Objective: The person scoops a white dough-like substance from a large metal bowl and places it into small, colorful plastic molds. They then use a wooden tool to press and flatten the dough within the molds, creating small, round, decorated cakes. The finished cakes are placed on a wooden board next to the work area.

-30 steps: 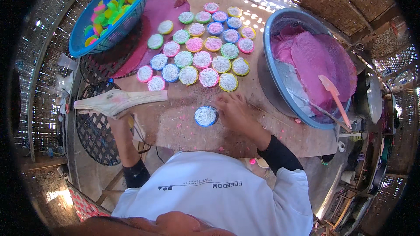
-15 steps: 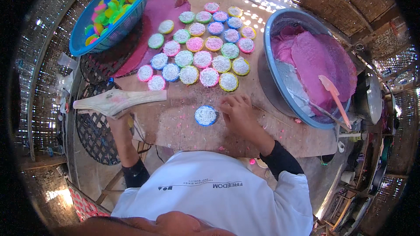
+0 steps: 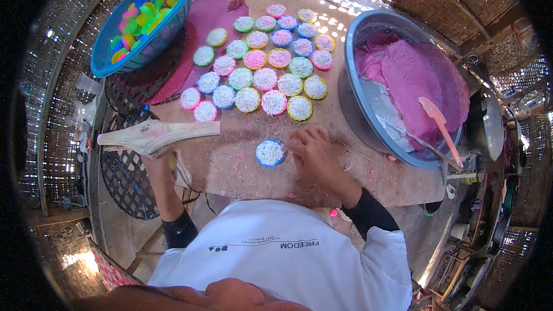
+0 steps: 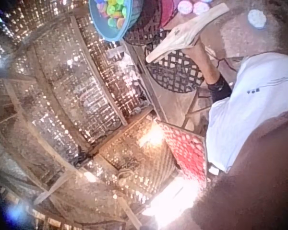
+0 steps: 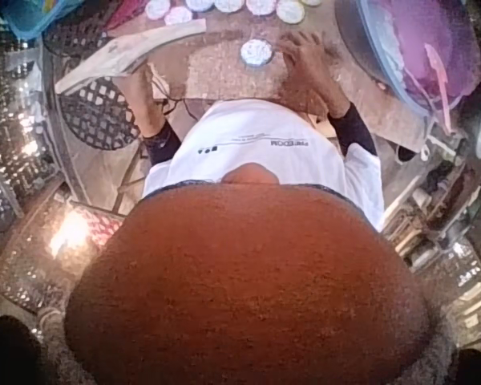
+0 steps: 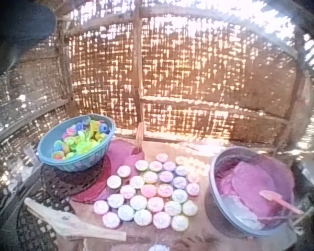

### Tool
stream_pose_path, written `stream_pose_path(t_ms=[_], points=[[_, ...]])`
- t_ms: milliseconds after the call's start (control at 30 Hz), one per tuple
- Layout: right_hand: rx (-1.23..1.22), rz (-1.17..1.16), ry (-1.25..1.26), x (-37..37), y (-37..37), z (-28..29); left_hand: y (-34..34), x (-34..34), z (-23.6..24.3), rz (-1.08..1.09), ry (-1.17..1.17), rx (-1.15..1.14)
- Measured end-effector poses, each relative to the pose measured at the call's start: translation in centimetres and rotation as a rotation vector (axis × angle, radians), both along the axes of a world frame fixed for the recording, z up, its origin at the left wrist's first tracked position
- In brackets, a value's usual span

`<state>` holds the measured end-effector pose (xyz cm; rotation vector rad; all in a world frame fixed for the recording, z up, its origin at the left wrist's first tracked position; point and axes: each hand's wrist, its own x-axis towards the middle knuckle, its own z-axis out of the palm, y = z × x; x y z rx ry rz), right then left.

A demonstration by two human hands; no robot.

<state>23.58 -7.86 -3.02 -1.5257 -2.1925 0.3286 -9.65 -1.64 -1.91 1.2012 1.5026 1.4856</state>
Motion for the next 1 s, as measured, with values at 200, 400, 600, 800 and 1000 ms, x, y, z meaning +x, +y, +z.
stream_pose_path(t_ms=[200,400,600,800,1000], points=[[-0.024,0.019,-0.053,-0.6,-0.6,-0.9,0.1,0.0,-0.3,0.007,-0.034,0.016],[-0.018,0.050,-0.096,-0.6,-0.4,-0.8,0.1,0.0,-0.3,-0.005,0.009,0.002],[0.023,0.092,-0.042,-1.2,0.5,0.3,0.2,0.0,-0.3,-0.013,0.009,-0.012],[-0.015,0.182,-0.103,-0.9,0.8,0.4,0.1,-0.1,-0.7,0.015,-0.022,0.016],[-0.141,0.312,0.033,-1.7,2.0,0.8,0.2,-0.5,-0.5,-0.021,-0.013,-0.025]])
